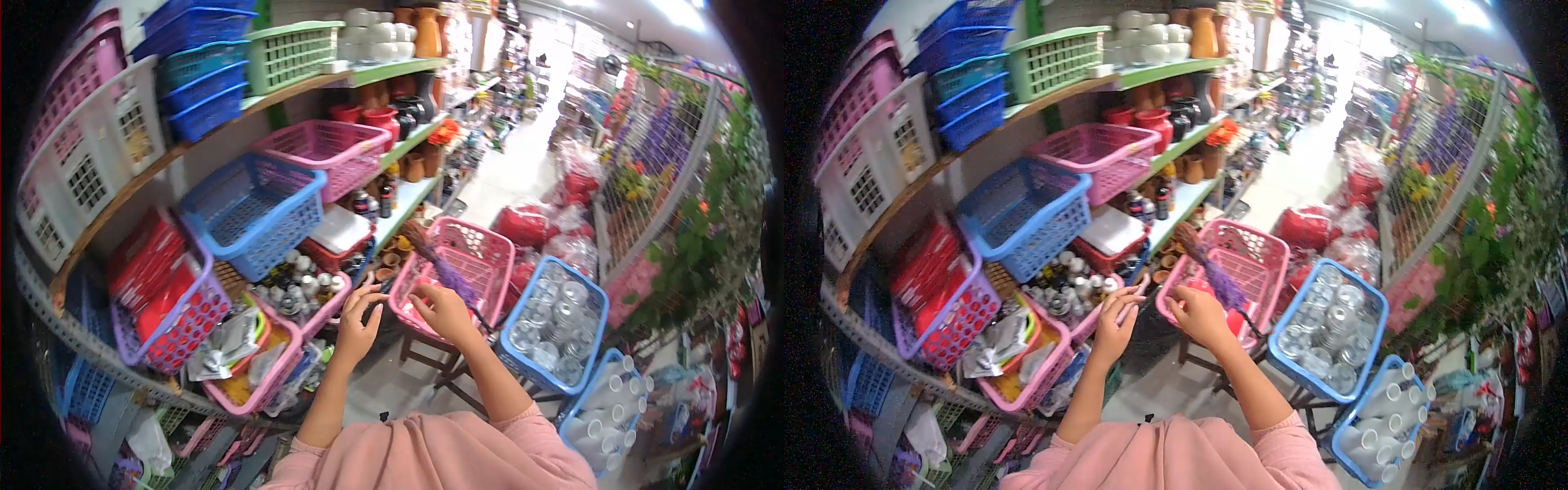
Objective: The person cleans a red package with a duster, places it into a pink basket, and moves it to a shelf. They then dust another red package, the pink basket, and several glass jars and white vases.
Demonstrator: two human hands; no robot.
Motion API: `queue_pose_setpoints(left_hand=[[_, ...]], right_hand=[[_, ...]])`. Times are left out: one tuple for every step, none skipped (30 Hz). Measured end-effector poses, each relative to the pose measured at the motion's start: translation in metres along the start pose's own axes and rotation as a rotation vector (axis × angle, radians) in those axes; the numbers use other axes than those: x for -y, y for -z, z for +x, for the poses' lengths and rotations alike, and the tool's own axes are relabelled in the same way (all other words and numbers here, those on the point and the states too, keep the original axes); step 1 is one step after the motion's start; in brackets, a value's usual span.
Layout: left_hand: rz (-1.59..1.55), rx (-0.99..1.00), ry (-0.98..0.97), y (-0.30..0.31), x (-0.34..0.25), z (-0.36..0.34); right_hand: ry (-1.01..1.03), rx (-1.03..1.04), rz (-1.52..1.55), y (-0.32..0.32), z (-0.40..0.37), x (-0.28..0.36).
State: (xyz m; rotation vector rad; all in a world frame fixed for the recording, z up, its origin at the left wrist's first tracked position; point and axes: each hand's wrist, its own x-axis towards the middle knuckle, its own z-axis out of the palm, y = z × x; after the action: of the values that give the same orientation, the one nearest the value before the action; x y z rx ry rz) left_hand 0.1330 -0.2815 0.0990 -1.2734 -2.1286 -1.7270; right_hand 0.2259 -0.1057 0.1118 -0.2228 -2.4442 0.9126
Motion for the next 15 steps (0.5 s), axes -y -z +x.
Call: queue_pose_setpoints(left_hand=[[-0.063, 0.034, 0.021, -0.018, 0.007, 0.001], [-0.064, 0.076, -0.010, -0.033, 0.011, 0.003], [-0.095, 0.111, 0.024, -0.049, 0.018, 0.003], [-0.106, 0.148, 0.032, -0.061, 0.024, 0.003], [-0.114, 0.183, 0.039, -0.071, 0.029, 0.004], [-0.145, 0.211, 0.072, -0.082, 0.036, 0.006], [-0.155, 0.231, 0.070, -0.092, 0.046, 0.007], [-0.153, 0.246, 0.077, -0.102, 0.058, 0.008], [-0.151, 0.261, 0.083, -0.111, 0.070, 0.009], [-0.177, 0.290, 0.107, -0.120, 0.079, 0.011], [-0.185, 0.311, 0.102, -0.127, 0.088, 0.013], [-0.202, 0.345, 0.152, -0.134, 0.098, 0.016], [-0.217, 0.377, 0.202, -0.141, 0.106, 0.019], [-0.220, 0.400, 0.205, -0.149, 0.120, 0.024], [-0.228, 0.413, 0.195, -0.157, 0.134, 0.028]], right_hand=[[-0.070, -0.041, -0.056, 0.010, -0.009, -0.014], [-0.154, -0.066, -0.065, 0.021, -0.018, -0.024], [-0.176, -0.076, -0.075, 0.029, -0.027, -0.035], [-0.269, -0.091, -0.117, 0.034, -0.035, -0.048], [-0.360, -0.105, -0.156, 0.037, -0.043, -0.062], [-0.401, -0.097, -0.161, 0.036, -0.050, -0.081], [-0.420, -0.108, -0.165, 0.035, -0.056, -0.093], [-0.452, -0.099, -0.172, 0.033, -0.061, -0.101], [-0.484, -0.090, -0.177, 0.032, -0.065, -0.110], [-0.526, -0.077, -0.158, 0.030, -0.067, -0.115], [-0.545, -0.092, -0.160, 0.026, -0.069, -0.123], [-0.506, -0.115, -0.210, 0.020, -0.071, -0.133], [-0.465, -0.137, -0.261, 0.013, -0.073, -0.144], [-0.453, -0.158, -0.277, 0.007, -0.072, -0.152], [-0.463, -0.172, -0.284, 0.002, -0.071, -0.160]])
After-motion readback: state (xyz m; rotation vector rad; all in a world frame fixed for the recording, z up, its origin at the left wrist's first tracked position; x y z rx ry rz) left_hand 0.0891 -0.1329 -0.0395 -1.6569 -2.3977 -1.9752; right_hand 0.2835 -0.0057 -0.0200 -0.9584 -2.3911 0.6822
